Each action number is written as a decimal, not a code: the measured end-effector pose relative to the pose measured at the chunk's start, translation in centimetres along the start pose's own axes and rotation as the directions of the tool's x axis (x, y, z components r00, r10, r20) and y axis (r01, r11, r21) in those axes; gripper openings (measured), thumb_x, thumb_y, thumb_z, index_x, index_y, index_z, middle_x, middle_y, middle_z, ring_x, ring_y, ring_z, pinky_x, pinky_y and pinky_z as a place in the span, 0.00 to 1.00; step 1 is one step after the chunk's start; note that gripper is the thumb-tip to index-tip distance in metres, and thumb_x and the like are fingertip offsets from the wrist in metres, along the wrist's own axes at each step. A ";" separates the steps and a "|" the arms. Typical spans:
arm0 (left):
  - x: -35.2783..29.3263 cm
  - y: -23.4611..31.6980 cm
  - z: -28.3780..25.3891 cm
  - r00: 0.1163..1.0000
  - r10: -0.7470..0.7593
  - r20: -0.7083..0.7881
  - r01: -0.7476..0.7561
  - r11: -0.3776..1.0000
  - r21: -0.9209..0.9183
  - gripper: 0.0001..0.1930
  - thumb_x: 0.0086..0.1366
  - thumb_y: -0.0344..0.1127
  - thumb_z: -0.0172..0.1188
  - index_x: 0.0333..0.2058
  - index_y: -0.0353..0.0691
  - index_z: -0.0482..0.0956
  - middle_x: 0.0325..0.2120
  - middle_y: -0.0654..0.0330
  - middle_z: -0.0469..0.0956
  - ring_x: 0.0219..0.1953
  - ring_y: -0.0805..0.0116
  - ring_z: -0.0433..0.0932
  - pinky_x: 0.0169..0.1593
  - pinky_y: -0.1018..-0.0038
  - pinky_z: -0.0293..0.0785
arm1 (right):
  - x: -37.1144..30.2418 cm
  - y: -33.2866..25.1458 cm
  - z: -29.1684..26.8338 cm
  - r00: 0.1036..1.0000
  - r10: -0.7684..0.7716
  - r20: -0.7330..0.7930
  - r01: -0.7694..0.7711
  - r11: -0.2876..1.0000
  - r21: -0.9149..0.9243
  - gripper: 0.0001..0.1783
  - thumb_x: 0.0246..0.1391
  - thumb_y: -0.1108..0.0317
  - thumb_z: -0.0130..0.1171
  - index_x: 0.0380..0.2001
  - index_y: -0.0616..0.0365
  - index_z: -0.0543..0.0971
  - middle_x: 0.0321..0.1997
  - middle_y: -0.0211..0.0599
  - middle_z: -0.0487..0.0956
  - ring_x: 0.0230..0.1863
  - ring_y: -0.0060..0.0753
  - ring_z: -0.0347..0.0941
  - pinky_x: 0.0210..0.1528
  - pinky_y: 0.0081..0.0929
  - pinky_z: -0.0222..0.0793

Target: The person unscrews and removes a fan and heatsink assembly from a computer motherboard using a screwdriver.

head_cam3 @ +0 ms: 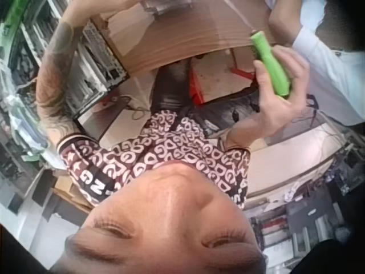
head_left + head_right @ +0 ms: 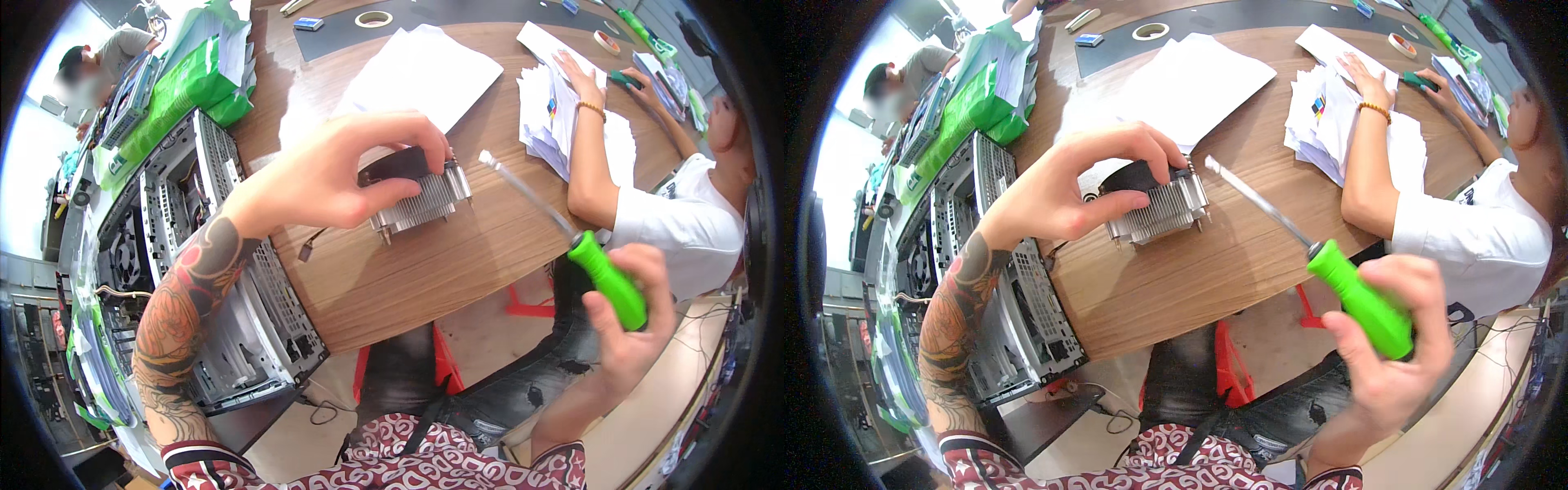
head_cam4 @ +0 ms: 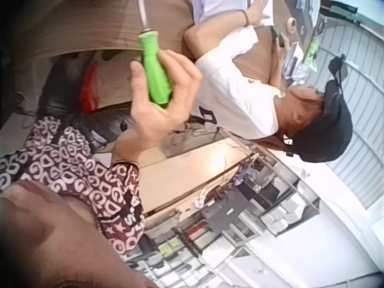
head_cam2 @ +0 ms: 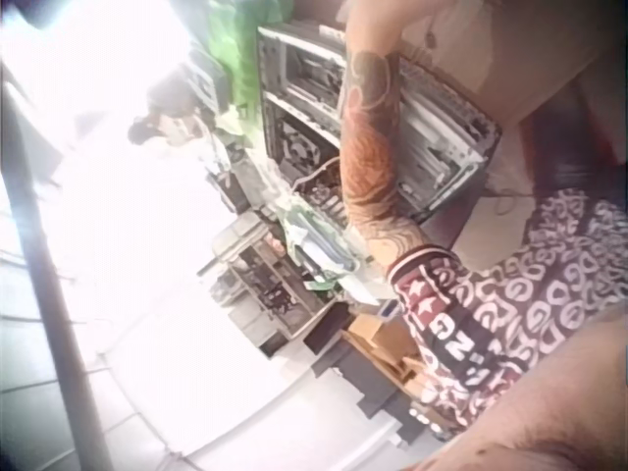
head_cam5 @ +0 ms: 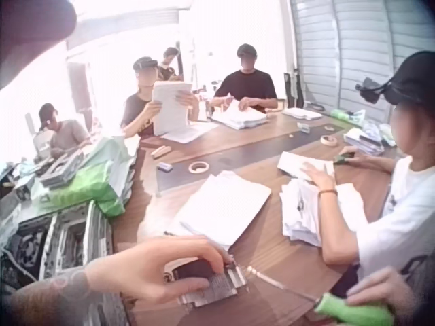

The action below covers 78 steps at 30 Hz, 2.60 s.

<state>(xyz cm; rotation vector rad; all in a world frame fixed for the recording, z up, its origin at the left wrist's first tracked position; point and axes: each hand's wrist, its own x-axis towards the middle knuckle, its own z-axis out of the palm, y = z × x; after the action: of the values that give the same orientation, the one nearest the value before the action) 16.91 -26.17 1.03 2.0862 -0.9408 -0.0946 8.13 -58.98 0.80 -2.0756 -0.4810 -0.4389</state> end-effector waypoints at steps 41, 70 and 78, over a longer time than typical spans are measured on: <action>-0.1 -0.7 0.1 0.998 0.057 -0.031 -0.057 0.998 0.017 0.15 0.49 0.29 0.58 0.38 0.37 0.79 0.43 0.54 0.73 0.49 0.57 0.73 0.57 0.65 0.67 | 12.0 -5.3 4.8 0.917 -0.389 0.087 0.344 0.882 0.322 0.25 0.60 0.65 0.64 0.57 0.62 0.71 0.43 0.44 0.82 0.46 0.30 0.79 0.51 0.26 0.73; -0.6 -0.5 0.1 0.989 0.015 -0.149 -0.018 1.000 -0.016 0.20 0.45 0.32 0.54 0.41 0.38 0.77 0.41 0.54 0.74 0.45 0.59 0.74 0.52 0.63 0.71 | 10.5 -4.7 8.2 0.898 -0.438 -0.041 0.432 0.858 0.277 0.25 0.57 0.74 0.64 0.57 0.65 0.70 0.46 0.41 0.79 0.44 0.30 0.79 0.47 0.25 0.75; -0.6 -0.2 -0.4 0.993 -0.065 -0.103 0.052 0.991 -0.120 0.19 0.46 0.32 0.54 0.40 0.39 0.78 0.41 0.56 0.74 0.46 0.62 0.74 0.52 0.64 0.71 | 9.8 -5.7 9.5 0.894 -0.431 -0.127 0.448 0.833 0.325 0.24 0.61 0.69 0.61 0.57 0.68 0.68 0.46 0.48 0.79 0.41 0.29 0.79 0.44 0.24 0.77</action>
<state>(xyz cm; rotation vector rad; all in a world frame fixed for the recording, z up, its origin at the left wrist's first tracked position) 16.78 -25.46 1.06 1.9903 -0.7913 -0.0659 14.84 -46.48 4.85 -1.6003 -0.9475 -0.6225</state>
